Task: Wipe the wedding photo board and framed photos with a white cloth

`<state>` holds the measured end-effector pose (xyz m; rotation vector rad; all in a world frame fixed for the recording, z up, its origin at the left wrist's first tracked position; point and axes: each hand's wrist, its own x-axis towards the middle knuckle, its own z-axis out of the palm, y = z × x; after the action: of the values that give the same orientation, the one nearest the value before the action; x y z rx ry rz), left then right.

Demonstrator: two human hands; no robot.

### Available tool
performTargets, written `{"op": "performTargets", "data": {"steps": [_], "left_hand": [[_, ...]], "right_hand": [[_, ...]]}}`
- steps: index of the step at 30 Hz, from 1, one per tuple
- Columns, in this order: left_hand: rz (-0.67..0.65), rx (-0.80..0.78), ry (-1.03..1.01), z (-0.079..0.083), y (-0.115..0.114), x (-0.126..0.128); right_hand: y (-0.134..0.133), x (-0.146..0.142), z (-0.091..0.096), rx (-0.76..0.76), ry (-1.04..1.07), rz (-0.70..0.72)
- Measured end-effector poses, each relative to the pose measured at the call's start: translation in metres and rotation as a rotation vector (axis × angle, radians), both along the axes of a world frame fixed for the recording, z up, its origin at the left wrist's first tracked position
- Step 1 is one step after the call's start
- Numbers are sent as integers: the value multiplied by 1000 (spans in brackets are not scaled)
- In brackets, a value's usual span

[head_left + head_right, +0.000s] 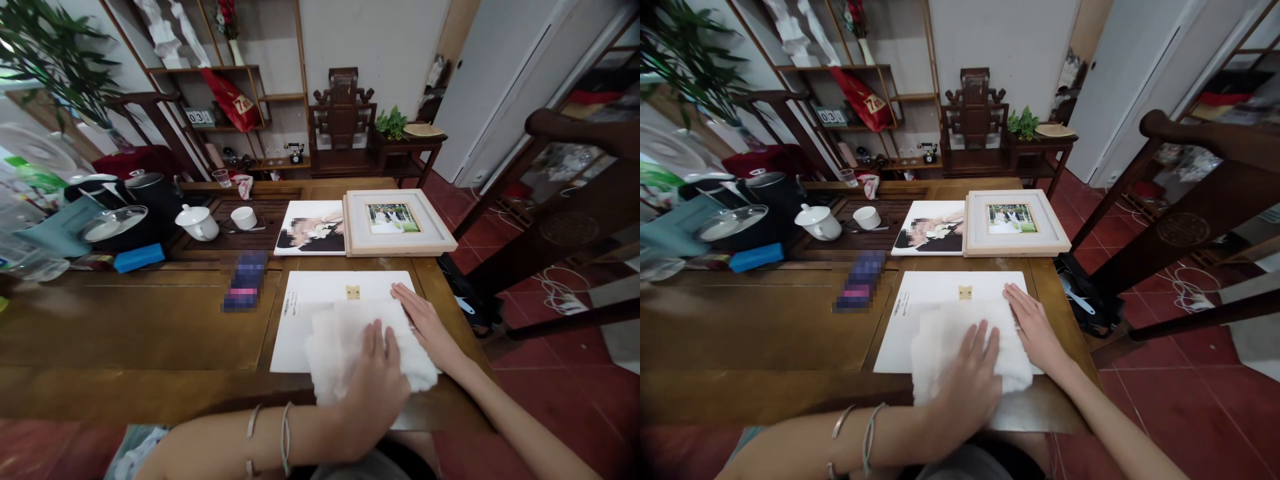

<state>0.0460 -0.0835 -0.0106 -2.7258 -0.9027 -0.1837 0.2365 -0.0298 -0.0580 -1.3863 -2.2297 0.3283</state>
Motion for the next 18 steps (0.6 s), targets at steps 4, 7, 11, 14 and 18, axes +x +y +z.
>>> {"op": "performTargets", "data": {"steps": [4,7,11,14,18], "left_hand": [[108,-83,61,6,52,1],[200,-65,111,8,75,7],[219,51,149,4,50,17],[127,68,119,-1,6,16],[-79,-4,21,4,-34,3]], "right_hand": [[0,-2,-3,43,27,-6],[1,-3,-2,27,21,-40],[1,-1,0,31,21,-2],[0,0,0,28,4,17],[1,-3,-1,29,-3,-38]]}}
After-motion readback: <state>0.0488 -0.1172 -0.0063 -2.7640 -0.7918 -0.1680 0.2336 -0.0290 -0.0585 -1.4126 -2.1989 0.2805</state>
